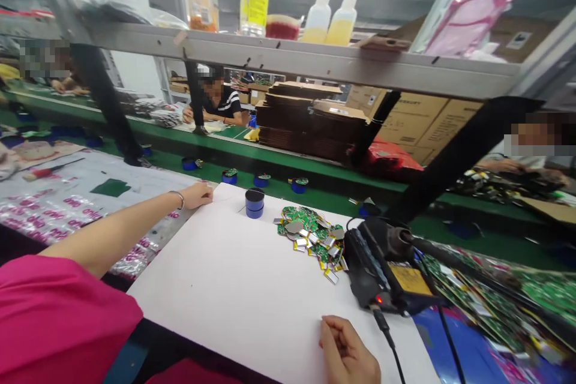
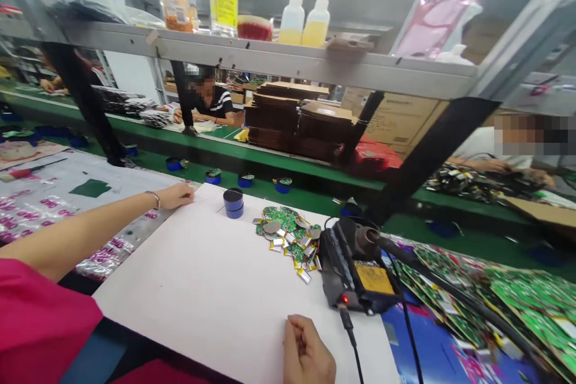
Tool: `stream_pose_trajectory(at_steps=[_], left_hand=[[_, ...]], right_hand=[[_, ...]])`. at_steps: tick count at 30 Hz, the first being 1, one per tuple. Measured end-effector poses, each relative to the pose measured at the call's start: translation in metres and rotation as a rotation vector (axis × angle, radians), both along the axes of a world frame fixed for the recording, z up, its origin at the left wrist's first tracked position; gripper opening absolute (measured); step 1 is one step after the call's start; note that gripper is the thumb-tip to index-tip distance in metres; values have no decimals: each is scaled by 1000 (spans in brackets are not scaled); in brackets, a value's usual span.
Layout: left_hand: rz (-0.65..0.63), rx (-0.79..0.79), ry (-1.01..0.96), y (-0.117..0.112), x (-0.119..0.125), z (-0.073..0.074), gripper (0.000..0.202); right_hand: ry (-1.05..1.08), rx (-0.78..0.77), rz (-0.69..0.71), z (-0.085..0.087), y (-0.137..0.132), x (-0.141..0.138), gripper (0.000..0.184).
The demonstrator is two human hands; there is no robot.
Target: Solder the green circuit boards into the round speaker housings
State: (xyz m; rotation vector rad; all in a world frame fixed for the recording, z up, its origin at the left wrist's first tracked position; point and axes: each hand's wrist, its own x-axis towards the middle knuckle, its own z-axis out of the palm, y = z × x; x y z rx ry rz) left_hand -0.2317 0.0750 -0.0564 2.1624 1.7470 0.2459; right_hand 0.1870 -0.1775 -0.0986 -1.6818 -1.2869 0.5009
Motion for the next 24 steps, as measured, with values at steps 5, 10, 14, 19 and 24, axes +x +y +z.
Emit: stream_pose_trajectory(at_steps=[5, 10, 14, 19, 24], left_hand=[[123, 34, -150, -8, 20, 24, 27], [257, 182, -442, -41, 55, 63, 22], [203, 189, -683, -79, 116, 68, 21], [123, 3, -732, -96, 192, 38, 21], [40, -63, -692, -101, 194, 26, 16]], right_hand=[[42, 18, 50, 4, -3, 2, 39], [18, 31, 99, 2, -4, 7, 34], [-51, 34, 161, -1, -3, 11, 31], [-86, 44, 152, 2, -6, 8, 29], [-127, 27, 141, 6, -6, 6, 28]])
